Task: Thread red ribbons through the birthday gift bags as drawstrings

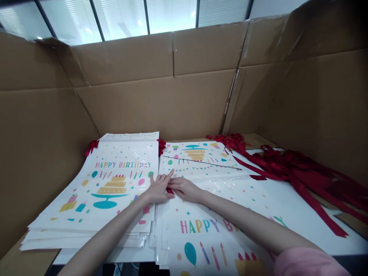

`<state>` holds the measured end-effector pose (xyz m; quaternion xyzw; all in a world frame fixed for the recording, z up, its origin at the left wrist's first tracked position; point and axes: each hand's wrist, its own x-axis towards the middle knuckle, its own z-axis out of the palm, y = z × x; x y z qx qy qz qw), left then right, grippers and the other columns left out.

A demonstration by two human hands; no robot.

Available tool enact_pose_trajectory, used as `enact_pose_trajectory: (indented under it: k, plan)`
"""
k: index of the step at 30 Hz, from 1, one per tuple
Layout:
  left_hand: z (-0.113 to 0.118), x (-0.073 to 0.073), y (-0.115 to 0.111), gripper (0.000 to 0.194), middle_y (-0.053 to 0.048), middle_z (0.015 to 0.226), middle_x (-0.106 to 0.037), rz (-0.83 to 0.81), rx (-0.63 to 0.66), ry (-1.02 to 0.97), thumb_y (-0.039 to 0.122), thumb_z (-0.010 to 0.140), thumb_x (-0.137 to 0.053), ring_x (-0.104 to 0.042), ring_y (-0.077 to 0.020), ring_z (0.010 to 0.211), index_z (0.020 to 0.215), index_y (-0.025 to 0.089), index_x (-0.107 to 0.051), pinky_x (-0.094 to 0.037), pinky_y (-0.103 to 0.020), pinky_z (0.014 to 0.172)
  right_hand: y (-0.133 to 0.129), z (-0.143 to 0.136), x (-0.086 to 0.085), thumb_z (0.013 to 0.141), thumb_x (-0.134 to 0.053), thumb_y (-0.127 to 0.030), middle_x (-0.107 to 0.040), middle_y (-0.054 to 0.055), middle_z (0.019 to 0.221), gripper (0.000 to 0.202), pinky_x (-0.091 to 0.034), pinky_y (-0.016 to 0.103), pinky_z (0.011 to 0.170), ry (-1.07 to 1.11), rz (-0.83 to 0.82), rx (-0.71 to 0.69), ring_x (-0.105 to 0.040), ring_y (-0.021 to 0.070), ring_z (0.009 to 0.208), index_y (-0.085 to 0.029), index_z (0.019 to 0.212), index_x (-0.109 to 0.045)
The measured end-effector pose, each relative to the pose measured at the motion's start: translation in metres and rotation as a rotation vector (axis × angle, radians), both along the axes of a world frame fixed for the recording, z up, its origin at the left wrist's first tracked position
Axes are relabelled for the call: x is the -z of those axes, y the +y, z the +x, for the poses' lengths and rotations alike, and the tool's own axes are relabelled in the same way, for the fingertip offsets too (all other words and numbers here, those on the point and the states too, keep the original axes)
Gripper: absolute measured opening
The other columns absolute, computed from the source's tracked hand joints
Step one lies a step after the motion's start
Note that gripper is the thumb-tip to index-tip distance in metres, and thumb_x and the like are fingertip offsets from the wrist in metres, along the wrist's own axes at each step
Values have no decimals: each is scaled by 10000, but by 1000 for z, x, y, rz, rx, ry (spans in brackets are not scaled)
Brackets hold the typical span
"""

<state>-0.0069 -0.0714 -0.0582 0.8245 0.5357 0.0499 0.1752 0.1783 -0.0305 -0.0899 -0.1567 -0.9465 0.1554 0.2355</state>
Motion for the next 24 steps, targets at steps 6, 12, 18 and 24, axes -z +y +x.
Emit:
enact_pose_trajectory:
  k: [6, 12, 18, 24]
  plan:
    - [-2, 2, 0, 975, -104, 1300, -420, 15, 16, -22, 444, 746, -588, -327, -336, 1226, 1449, 324, 76, 26, -654, 1007, -3, 0, 2, 887, -389, -162, -571, 70, 1248, 422, -336, 395, 998, -40, 4, 37, -439, 194, 1223, -227, 1283, -521]
    - [2, -1, -3, 957, -100, 1302, -433, 3, -6, -14, 438, 756, -582, -322, -331, 1243, 1452, 318, 64, 44, -636, 1020, -4, 1, 1, 897, -376, -181, -524, 81, 1298, 433, -307, 405, 990, -80, -6, 63, -422, 205, 1221, -242, 1309, -493]
    - [0, -10, -8, 966, -119, 1365, -402, 6, -16, -105, 488, 771, -578, -316, -320, 1274, 1454, 296, 78, 24, -615, 1038, -4, 2, 3, 910, -356, -201, -509, 58, 1321, 430, -282, 408, 1002, -74, -25, 63, -409, 203, 1233, -266, 1317, -480]
    - [-10, -21, -28, 516, -65, 1310, -463, 164, -145, -143, 485, 880, -437, -380, -258, 1228, 1360, 310, -362, -11, -524, 1094, -3, 4, 7, 924, -337, -211, -517, 29, 1318, 407, -277, 412, 1011, -50, -49, 66, -401, 200, 1247, -265, 1292, -502]
